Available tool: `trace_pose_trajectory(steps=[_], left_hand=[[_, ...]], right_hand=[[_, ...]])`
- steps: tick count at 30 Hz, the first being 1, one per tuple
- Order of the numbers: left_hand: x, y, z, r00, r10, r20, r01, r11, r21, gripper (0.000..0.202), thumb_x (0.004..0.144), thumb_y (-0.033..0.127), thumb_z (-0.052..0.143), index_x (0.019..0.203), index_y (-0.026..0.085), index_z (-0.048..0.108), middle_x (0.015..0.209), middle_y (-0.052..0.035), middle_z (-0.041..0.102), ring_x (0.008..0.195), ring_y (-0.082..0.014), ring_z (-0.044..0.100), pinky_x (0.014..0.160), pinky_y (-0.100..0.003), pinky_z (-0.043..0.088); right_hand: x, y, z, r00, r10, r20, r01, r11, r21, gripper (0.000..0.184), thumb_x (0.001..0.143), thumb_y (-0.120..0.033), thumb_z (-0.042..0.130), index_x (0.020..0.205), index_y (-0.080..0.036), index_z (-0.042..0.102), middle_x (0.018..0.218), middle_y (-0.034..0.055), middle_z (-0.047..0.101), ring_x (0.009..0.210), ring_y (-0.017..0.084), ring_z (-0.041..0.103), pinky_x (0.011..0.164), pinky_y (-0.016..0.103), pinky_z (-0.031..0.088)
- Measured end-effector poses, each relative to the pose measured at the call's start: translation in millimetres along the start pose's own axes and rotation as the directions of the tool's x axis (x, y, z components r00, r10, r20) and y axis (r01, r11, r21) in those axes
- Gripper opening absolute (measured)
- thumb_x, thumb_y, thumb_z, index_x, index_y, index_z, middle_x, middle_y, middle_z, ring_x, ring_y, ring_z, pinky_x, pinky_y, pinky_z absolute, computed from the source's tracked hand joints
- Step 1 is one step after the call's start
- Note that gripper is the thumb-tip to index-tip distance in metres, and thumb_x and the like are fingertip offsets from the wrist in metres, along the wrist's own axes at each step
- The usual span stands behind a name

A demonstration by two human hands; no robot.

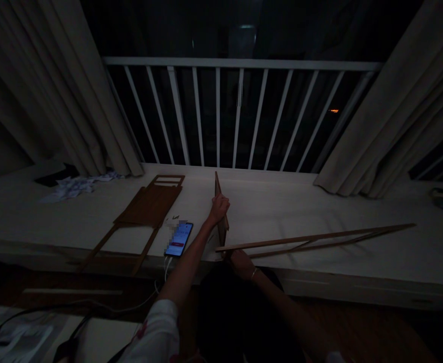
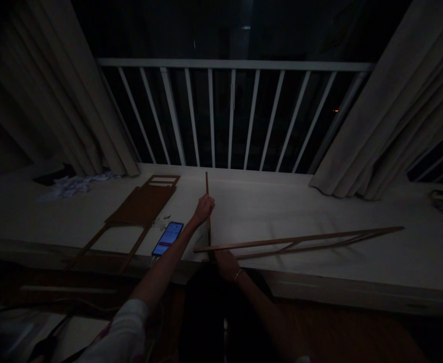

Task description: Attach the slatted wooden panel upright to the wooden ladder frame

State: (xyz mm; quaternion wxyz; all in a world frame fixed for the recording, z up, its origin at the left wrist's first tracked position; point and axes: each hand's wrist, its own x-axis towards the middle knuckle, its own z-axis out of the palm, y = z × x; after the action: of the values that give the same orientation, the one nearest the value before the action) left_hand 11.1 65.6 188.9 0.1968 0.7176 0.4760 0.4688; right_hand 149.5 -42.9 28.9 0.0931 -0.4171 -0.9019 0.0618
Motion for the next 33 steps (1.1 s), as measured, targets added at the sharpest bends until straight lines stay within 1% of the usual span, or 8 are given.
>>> trace_pose_trajectory(steps=[4,9,12,16,22,25,28,33], left_hand=[[-1.9,3.3,-1.0,1.000,0.000,-0.015,0.000,1.000,0.013,0.028,0.075,0.015,0.037,0.047,0.017,0.037,0.061,0.0009,0.044,0.066,-0.0112,0.044,0.065,-0.026,0.037],[-4.8,13.9,-3.6,1.000,-0.016,-0.003,0.016,1.000,0.014,0.028,0.075,0.018,0.038,0.047,0.017,0.036,0.056,0.0019,0.042,0.063,-0.0106,0.043,0.062,-0.025,0.037],[-6.0,17.6,-5.2,1.000,-0.025,-0.015,0.025,1.000,0.002,0.030,0.076,0.019,0.037,0.046,0.017,0.035,0.054,0.0023,0.040,0.061,-0.0104,0.043,0.060,-0.025,0.037],[-6.1,16.7,-5.8,1.000,-0.029,-0.012,0.029,1.000,-0.001,0.031,0.076,0.018,0.036,0.045,0.018,0.034,0.053,0.0023,0.040,0.060,-0.0108,0.043,0.058,-0.025,0.037],[-4.6,3.8,-1.8,1.000,0.001,-0.003,-0.001,0.999,0.043,0.031,0.075,0.016,0.036,0.044,0.017,0.035,0.058,0.0010,0.041,0.064,-0.0111,0.043,0.062,-0.025,0.037],[-2.8,-6.5,0.5,0.999,0.050,0.015,-0.051,0.997,0.056,0.030,0.074,0.015,0.036,0.044,0.017,0.036,0.060,0.0011,0.041,0.066,-0.0111,0.043,0.065,-0.026,0.037],[-1.1,-15.9,1.4,0.995,0.101,0.016,-0.102,0.993,0.054,0.029,0.074,0.015,0.036,0.045,0.016,0.037,0.061,0.0013,0.041,0.067,-0.0112,0.043,0.067,-0.026,0.036],[3.0,-25.9,-0.2,0.991,0.131,0.023,-0.132,0.990,0.056,0.027,0.074,0.015,0.038,0.047,0.016,0.039,0.063,0.0006,0.043,0.070,-0.0118,0.043,0.070,-0.027,0.036]], right_hand=[[-1.2,-1.3,2.4,1.000,-0.001,-0.001,0.001,1.000,0.008,0.026,0.085,-0.024,0.038,0.106,-0.012,0.049,0.107,0.0122,0.054,0.101,0.020,0.046,0.087,0.034,0.031],[-0.9,-7.1,-4.4,1.000,0.007,0.014,-0.006,1.000,-0.026,0.029,0.086,-0.027,0.036,0.107,-0.011,0.046,0.107,0.0143,0.052,0.101,0.021,0.044,0.083,0.037,0.032],[0.0,-10.4,-8.1,0.999,0.036,0.019,-0.035,0.999,-0.035,0.028,0.085,-0.026,0.036,0.108,-0.011,0.045,0.106,0.0140,0.052,0.099,0.022,0.044,0.083,0.037,0.032],[1.4,-12.0,-8.9,0.997,0.071,0.031,-0.070,0.997,-0.037,0.027,0.085,-0.025,0.037,0.106,-0.011,0.046,0.105,0.0140,0.052,0.098,0.022,0.044,0.082,0.037,0.031],[0.0,-12.4,-2.0,0.996,0.092,-0.018,-0.093,0.992,-0.081,0.026,0.084,-0.023,0.038,0.105,-0.012,0.047,0.105,0.0136,0.052,0.098,0.023,0.042,0.082,0.037,0.031],[-0.4,-13.4,1.9,0.992,0.124,-0.039,-0.127,0.988,-0.089,0.025,0.083,-0.021,0.038,0.105,-0.012,0.047,0.107,0.0147,0.051,0.098,0.024,0.042,0.082,0.038,0.030],[0.9,-14.5,3.0,0.989,0.140,-0.037,-0.143,0.987,-0.079,0.024,0.082,-0.019,0.039,0.103,-0.011,0.048,0.106,0.0156,0.051,0.096,0.025,0.042,0.081,0.039,0.030],[8.5,-17.0,1.2,0.987,0.161,0.000,-0.160,0.983,-0.095,0.028,0.075,-0.010,0.043,0.103,-0.011,0.047,0.106,0.0150,0.051,0.096,0.024,0.042,0.080,0.037,0.030]])
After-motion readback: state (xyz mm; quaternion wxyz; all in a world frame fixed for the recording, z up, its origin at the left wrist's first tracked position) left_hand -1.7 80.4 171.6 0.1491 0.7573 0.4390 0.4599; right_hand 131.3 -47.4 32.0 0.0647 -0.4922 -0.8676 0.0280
